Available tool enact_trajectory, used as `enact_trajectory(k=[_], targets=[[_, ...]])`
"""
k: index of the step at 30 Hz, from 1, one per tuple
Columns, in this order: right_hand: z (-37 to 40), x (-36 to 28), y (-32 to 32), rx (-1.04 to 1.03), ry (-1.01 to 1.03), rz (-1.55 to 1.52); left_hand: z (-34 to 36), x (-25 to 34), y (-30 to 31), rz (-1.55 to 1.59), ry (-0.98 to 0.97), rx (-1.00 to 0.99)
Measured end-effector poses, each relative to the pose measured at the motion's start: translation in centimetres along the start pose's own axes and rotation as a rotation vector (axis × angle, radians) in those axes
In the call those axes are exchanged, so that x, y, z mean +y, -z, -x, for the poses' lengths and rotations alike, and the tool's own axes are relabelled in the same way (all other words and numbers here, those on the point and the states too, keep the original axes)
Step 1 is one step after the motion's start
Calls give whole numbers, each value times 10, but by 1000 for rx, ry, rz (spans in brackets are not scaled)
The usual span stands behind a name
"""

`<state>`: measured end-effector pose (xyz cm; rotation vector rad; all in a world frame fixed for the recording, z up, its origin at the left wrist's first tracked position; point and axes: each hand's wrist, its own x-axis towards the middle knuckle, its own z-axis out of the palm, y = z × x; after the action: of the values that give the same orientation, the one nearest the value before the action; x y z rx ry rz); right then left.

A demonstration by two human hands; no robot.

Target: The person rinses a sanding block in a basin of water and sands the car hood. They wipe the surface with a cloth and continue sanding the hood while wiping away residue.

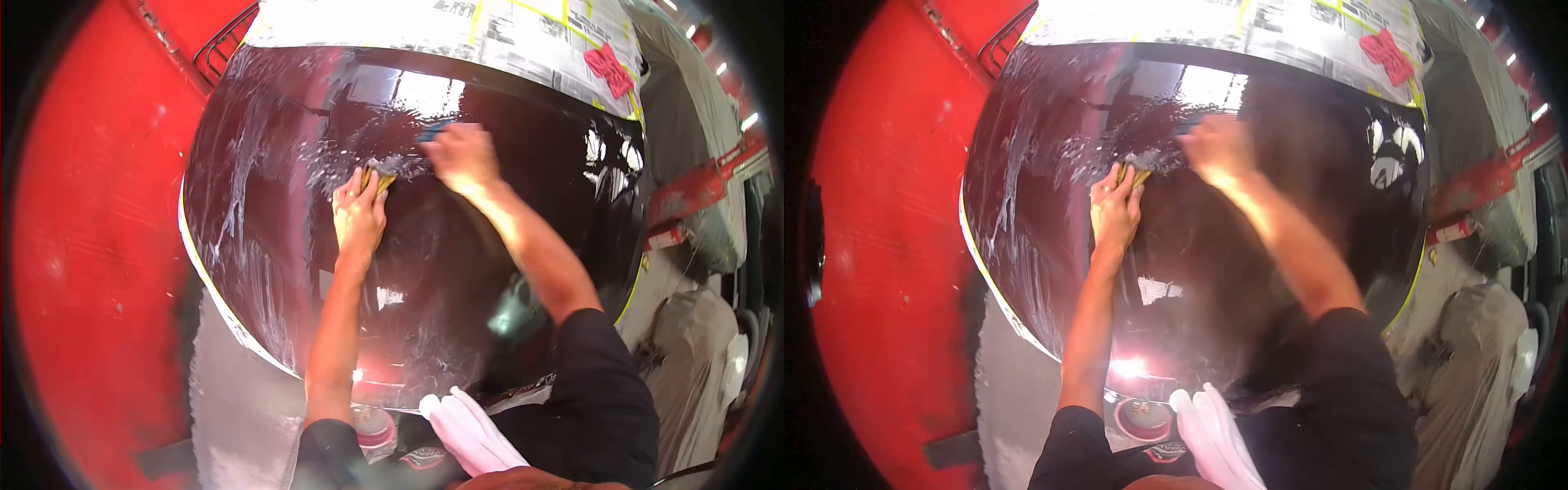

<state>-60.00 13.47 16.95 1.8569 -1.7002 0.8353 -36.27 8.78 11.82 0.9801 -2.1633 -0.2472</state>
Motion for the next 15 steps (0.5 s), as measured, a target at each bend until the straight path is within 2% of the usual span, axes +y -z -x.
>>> enact_trajectory(k=[1,2,3,4,5,6,7,8,9,11,12,13,15], targets=[[10,23,43,-208,-180,194,16,0,10,26,-44,-23],[38,62,71,-111,-319,158,37,0,20,48,-88,-41],[79,114,91,12,-209,422,68,-3,29,49,-130,-81],[118,155,114,36,-336,448,94,-5,37,49,-172,-119],[147,180,134,-72,-523,610,106,4,39,52,-159,-134],[184,209,136,-66,-668,675,110,14,35,56,-142,-155],[200,223,137,-48,-807,677,83,10,13,166,-142,-159],[198,223,137,-50,-887,651,31,30,4,22,-194,-154],[196,224,137,-36,-882,632,-23,29,-32,111,-289,-103],[204,219,133,-29,-903,623,-135,46,-89,60,-458,-59],[204,219,134,-57,-907,615,-186,54,-120,-40,-358,-189],[199,223,138,-57,-917,622,-229,59,-151,-34,-371,-151],[192,210,141,-54,-948,634,-254,67,-175,-36,-397,-131]])
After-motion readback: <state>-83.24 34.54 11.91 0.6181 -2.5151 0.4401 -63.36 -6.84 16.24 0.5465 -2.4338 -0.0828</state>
